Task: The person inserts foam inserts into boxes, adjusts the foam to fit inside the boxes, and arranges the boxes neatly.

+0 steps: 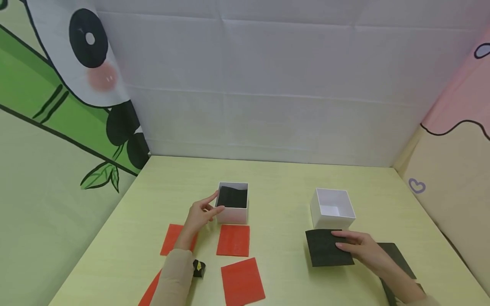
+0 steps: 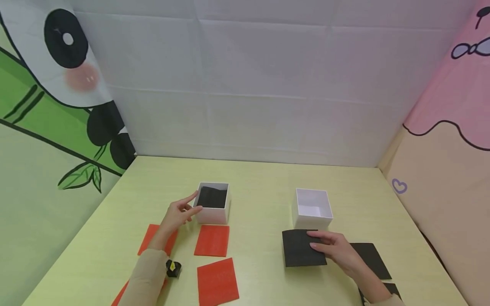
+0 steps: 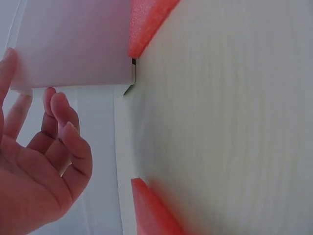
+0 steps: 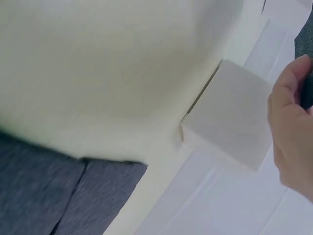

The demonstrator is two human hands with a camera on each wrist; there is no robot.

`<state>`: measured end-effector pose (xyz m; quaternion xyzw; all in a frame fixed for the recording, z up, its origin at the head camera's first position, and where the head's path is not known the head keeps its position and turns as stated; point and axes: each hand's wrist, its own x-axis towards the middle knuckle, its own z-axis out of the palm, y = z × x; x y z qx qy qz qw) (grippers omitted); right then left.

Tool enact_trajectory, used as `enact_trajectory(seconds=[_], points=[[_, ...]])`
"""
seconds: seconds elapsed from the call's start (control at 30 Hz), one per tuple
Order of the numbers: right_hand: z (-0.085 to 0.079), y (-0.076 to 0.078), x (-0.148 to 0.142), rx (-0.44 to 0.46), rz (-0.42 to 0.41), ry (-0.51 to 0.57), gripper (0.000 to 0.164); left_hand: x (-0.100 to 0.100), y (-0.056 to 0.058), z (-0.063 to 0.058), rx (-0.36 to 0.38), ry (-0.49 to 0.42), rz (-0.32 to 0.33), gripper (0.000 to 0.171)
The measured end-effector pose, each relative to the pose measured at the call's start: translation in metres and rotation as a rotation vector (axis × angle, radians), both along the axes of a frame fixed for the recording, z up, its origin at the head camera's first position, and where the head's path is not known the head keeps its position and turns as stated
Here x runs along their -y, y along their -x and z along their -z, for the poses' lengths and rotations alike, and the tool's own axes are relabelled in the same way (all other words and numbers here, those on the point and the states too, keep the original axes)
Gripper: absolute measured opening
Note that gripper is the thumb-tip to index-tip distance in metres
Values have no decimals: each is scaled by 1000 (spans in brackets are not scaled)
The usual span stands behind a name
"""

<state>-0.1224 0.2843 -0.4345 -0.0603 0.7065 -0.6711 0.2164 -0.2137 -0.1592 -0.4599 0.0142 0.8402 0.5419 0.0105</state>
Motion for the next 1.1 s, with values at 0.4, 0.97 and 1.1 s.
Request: enact_trajectory(seconds=[0.4, 0.97, 1.1], points=[[-1, 10, 28, -48, -111, 64, 36, 2, 0, -4, -26, 14, -2, 52], [-8, 31, 65, -68, -111, 23, 47, -3, -3, -10, 15, -3, 3, 52], [-8, 34, 70, -83, -98, 4, 48, -3, -5, -11, 21, -4, 14, 51]])
